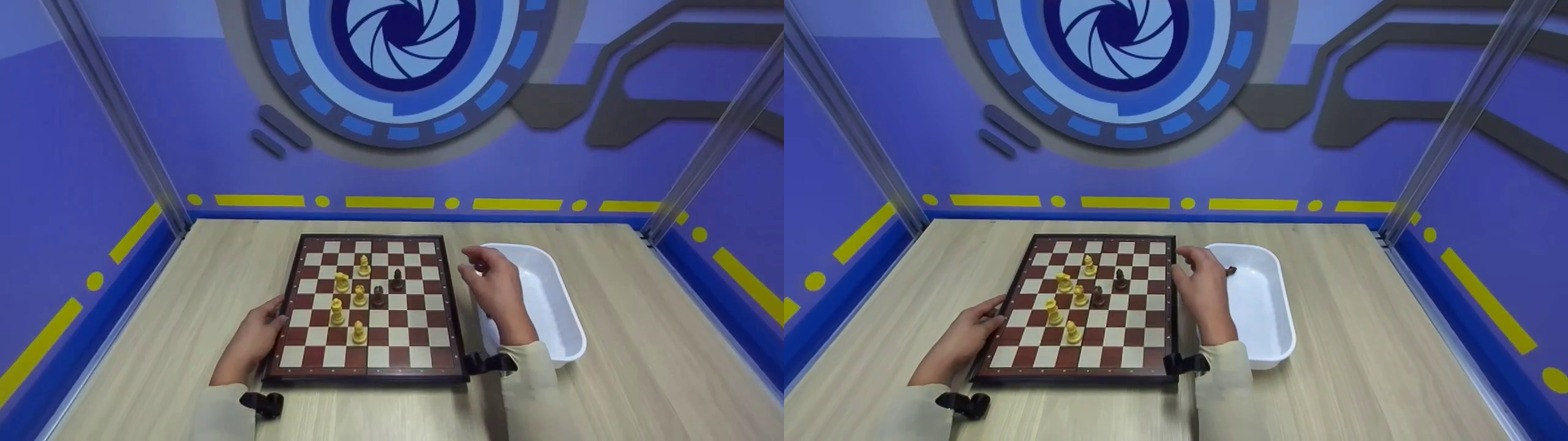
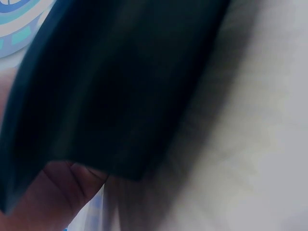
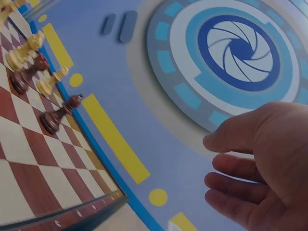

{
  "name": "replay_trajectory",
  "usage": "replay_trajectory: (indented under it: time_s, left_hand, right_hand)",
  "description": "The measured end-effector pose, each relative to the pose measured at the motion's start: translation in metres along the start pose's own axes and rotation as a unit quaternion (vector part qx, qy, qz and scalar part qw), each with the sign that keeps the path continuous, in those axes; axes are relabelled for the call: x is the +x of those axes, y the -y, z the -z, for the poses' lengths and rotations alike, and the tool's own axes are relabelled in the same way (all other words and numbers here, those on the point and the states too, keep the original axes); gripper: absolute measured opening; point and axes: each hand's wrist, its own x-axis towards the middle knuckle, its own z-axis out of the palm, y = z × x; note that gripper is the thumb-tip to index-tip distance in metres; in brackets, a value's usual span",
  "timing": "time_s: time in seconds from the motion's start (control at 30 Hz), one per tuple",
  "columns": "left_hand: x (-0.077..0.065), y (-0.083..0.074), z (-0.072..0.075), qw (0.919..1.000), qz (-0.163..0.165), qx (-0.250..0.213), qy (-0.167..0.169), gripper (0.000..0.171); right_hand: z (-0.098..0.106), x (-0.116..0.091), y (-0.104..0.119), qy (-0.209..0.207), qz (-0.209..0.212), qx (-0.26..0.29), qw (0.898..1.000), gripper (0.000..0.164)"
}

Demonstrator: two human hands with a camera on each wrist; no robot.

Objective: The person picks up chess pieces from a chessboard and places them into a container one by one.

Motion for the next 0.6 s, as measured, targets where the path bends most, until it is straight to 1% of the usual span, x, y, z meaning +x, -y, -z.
replay_trajectory:
  time_s: [0.1,0.17,0.37,0.6]
  left_hand:
    - [0.001,-0.001,-0.001,1.0000,0.005,-0.002,0.000,0.050]
    - [0.001,-0.001,-0.001,1.0000,0.007,-0.005,0.001,0.050]
    - [0.000,-0.001,-0.001,1.0000,0.006,0.000,-0.001,0.050]
    - [0.000,-0.001,-0.001,0.9999,0.001,0.009,-0.006,0.050]
  right_hand:
    - [-0.005,-0.002,0.005,0.006,0.017,0.007,1.000,0.030]
    - [-0.009,-0.003,0.008,0.011,0.021,0.014,1.000,0.031]
    - [-0.020,-0.007,0.015,0.037,0.012,0.032,0.999,0.032]
    - [-0.033,-0.014,0.020,0.050,0.074,0.010,0.996,0.031]
